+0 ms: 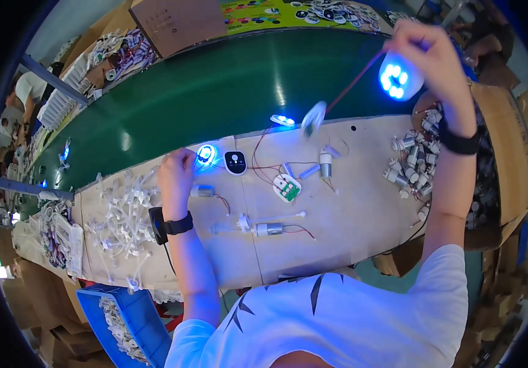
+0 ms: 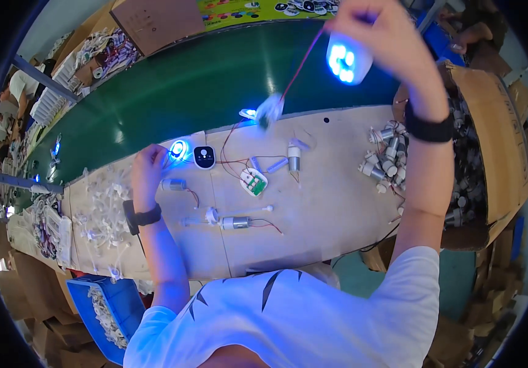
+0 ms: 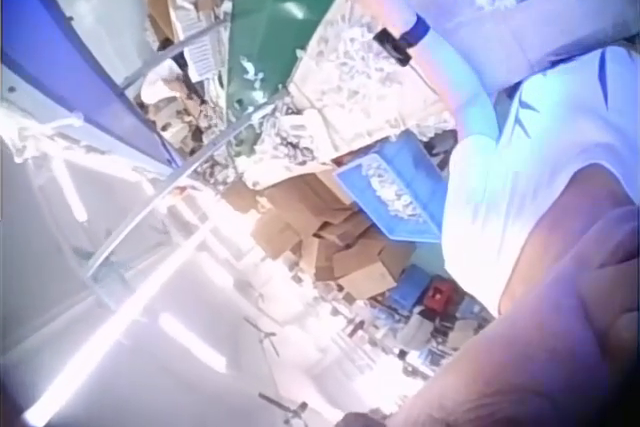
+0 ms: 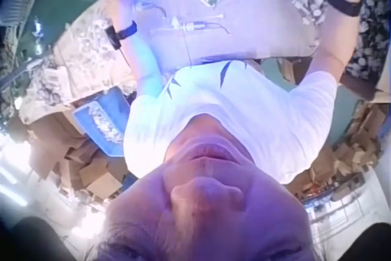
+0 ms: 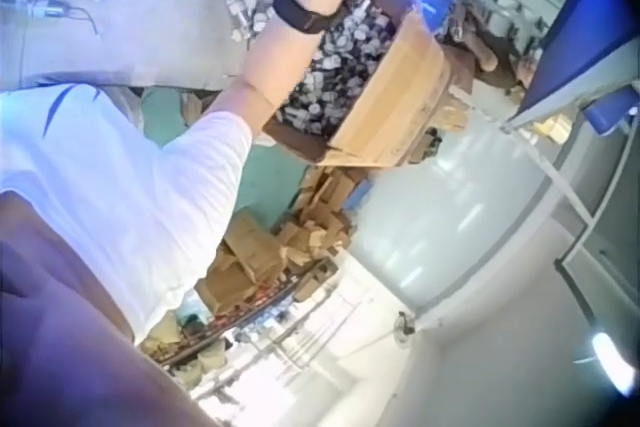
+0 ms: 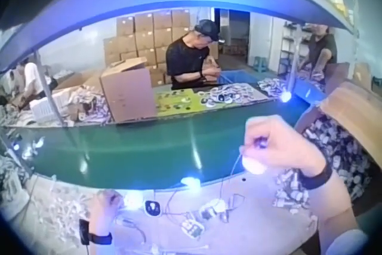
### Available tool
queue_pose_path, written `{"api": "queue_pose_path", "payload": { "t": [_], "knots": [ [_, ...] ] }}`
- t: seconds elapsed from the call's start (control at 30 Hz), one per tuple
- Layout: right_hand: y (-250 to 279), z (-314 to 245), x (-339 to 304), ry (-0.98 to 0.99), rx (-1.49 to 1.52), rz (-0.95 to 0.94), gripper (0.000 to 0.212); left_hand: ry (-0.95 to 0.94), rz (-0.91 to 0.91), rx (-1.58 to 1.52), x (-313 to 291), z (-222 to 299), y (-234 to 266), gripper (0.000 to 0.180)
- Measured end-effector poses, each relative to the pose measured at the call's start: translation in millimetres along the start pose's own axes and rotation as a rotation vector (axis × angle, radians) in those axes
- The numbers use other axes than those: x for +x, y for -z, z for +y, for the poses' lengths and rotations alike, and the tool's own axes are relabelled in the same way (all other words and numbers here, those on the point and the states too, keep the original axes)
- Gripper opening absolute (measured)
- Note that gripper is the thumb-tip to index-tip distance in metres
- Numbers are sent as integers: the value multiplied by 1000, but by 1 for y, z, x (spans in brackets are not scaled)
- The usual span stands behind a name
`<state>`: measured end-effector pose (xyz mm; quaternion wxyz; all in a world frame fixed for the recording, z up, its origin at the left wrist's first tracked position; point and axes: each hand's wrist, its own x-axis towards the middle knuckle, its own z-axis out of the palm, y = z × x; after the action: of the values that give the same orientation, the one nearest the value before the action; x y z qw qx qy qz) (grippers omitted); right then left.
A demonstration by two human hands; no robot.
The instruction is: Assembling electronic components by manually connecting small motors to circuit boards and plastic housings on an industrial workbench.
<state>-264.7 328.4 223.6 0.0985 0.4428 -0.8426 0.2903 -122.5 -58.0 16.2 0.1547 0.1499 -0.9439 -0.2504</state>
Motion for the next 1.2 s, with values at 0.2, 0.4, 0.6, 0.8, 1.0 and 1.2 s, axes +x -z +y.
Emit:
{"api": "queue_pose_path", "payload": {
  "t": [0.2,0.4,0.6,0.8,1.0,1.2],
  "knots": [
    [31,49,89,-327,267,322,16,-19,-14,46,2,-1,-2,11],
    [70,362,190,-324,-1179,223,52,-135,-82,-243,23,15,-18,11],
    [-133,295,170,-352,-793,-91,22,86,-130,-199,-3,-8,11,11],
    [-162,143,118,-568,262,-332,26,37,-157,-114,-1,-8,3,14],
    [-233,26,34,246,-116,-542,53,-383,-217,-34,-13,12,-4,49],
    [-249,37,21,179,-225,-525,13,-344,-188,45,-23,28,-29,47]
  ]
}}
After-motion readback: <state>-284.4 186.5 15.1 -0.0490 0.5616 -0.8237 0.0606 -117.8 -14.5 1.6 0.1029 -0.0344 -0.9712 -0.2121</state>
